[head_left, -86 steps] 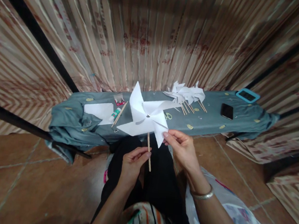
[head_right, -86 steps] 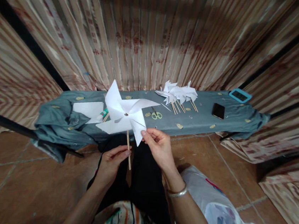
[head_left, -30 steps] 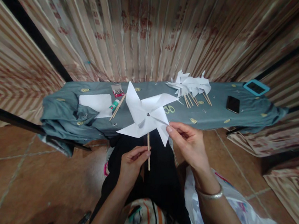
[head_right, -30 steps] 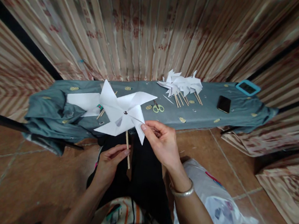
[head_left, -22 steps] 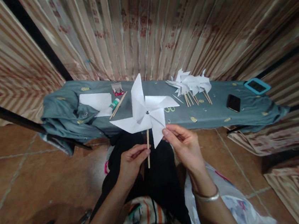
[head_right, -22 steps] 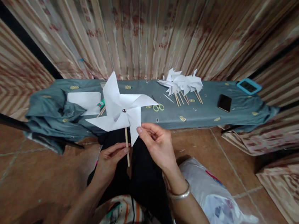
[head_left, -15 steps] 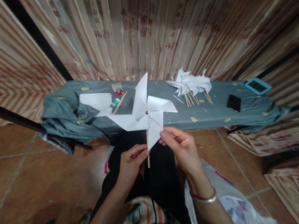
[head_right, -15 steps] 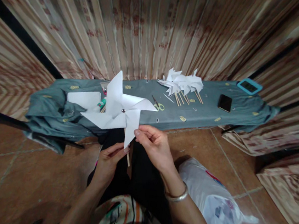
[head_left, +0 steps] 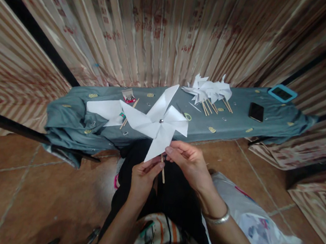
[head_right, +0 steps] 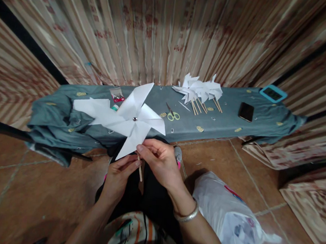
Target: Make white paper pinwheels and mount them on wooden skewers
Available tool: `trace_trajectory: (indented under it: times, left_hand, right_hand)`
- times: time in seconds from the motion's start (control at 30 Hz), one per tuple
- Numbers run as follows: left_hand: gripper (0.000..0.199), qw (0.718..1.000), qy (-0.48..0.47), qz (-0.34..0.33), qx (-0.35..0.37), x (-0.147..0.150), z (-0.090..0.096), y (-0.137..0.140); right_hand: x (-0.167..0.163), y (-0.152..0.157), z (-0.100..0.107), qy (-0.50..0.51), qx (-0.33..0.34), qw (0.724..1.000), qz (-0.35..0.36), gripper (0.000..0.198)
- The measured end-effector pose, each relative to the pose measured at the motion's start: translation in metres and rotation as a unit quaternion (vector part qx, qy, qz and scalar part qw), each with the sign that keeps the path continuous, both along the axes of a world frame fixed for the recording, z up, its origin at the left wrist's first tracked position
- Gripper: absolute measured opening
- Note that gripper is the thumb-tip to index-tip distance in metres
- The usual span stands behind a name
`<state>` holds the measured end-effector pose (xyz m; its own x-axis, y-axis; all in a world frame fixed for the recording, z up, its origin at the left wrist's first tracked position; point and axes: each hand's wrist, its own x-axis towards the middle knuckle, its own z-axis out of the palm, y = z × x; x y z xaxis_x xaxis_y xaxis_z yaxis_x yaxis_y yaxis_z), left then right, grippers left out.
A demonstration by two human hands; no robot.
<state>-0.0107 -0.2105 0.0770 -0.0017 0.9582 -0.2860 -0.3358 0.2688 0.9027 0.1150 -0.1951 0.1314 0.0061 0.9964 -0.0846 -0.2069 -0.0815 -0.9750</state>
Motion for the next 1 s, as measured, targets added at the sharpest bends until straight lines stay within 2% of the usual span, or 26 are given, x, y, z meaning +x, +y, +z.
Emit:
trace_trajectory:
  times: [0.17, 0.33, 0.5, 0.6, 0.7, 0.77, 0.83, 0.9, 1.0]
  left_hand:
    - [0.015, 1.000, 0.006, 0.018, 0.024, -0.001, -0.003, 0.000]
    - [0.016, 0.999, 0.021, -0.012, 0.043, -0.004, -0.006, -0.001]
    - [0.014, 0.998, 0.030, -0.022, 0.046, -0.007, -0.007, 0.001]
    - [0.015, 0.999, 0.032, -0.022, 0.031, -0.008, -0.005, 0.000]
    - [0.016, 0.999, 0.037, -0.026, 0.030, -0.010, -0.002, -0.002]
    - [0.016, 0.998, 0.040, -0.032, 0.032, -0.011, 0.000, -0.003]
    - [0.017, 0.998, 0.044, -0.033, 0.035, -0.011, 0.001, -0.005]
    - [0.017, 0.998, 0.048, -0.033, 0.038, -0.010, 0.001, -0.007]
    - [0.018, 0.997, 0.048, -0.033, 0.046, -0.010, 0.001, -0.009]
  right_hand:
    - [-0.004, 0.000, -0.002, -0.008, -0.008, 1.000, 0.019, 0.031]
    - [-0.007, 0.001, -0.003, -0.059, 0.010, 0.998, 0.026, 0.028]
    - [0.002, -0.010, 0.012, -0.133, 0.050, 0.990, 0.027, 0.025]
    - [0.017, -0.016, 0.026, -0.209, 0.100, 0.971, -0.061, 0.018]
    - [0.034, -0.009, 0.035, -0.274, 0.161, 0.929, -0.191, 0.011]
    - [0.042, 0.002, 0.036, -0.297, 0.185, 0.912, -0.215, 0.018]
    - [0.045, 0.012, 0.033, -0.292, 0.187, 0.919, -0.188, 0.021]
    - [0.045, 0.018, 0.029, -0.262, 0.173, 0.937, -0.153, 0.021]
    - [0.041, 0.019, 0.025, -0.216, 0.149, 0.956, -0.133, 0.022]
